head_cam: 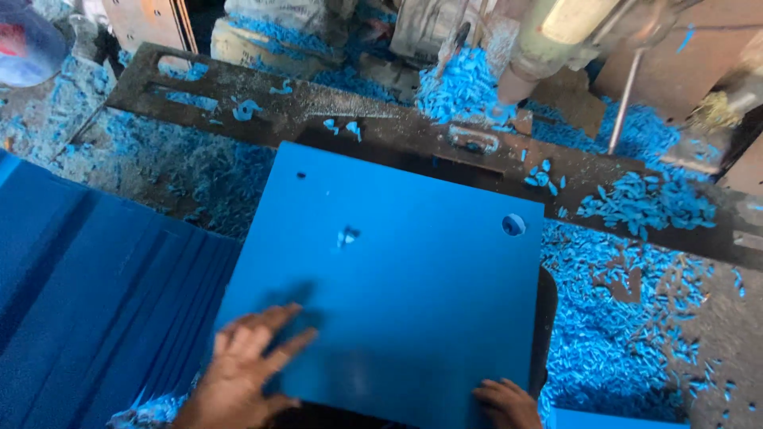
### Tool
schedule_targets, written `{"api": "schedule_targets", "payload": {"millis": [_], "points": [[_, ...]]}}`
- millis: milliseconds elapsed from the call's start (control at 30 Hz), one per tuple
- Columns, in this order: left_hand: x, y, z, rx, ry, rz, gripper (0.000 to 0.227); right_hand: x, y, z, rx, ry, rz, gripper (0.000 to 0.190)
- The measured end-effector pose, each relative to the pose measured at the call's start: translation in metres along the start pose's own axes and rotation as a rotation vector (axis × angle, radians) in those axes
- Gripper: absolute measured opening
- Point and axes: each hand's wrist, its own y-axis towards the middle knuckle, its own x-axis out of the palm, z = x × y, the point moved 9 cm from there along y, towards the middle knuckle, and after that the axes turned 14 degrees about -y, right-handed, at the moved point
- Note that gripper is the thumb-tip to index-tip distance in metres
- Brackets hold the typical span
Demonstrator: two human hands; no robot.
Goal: The person places a blue plastic sheet on the drill press table and drills holes into it, holding the sheet steady with one hand while operating the drill press lever with the other. They clear away blue shavings, reposition the sheet, and drill additional holes at different spots.
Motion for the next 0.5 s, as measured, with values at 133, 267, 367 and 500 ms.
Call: {"api": "schedule_targets", "payload": {"millis": [133, 267, 367, 500], "points": [[-0.041, -0.004, -0.042, -0.416, 0.147, 0.202, 0.091, -0.097, 0.074, -0.138, -0.128, 0.083, 0.353, 0.039], [-0.062, -0.015, -0.060, -0.631, 0.263, 0.662, 0.063, -0.167, 0.147, -0.243, 0.078, 0.346, 0.183, 0.025], [-0.052, -0.030, -0.086, -0.566, 0.011, 1.028, 0.062, -0.279, 0.169, -0.305, -0.269, 0.187, 0.265, 0.036], [-0.025, -0.041, -0.141, -0.747, -0.247, 1.163, 0.071, -0.340, 0.185, -0.267, -0.280, 0.123, 0.358, 0.038]]}}
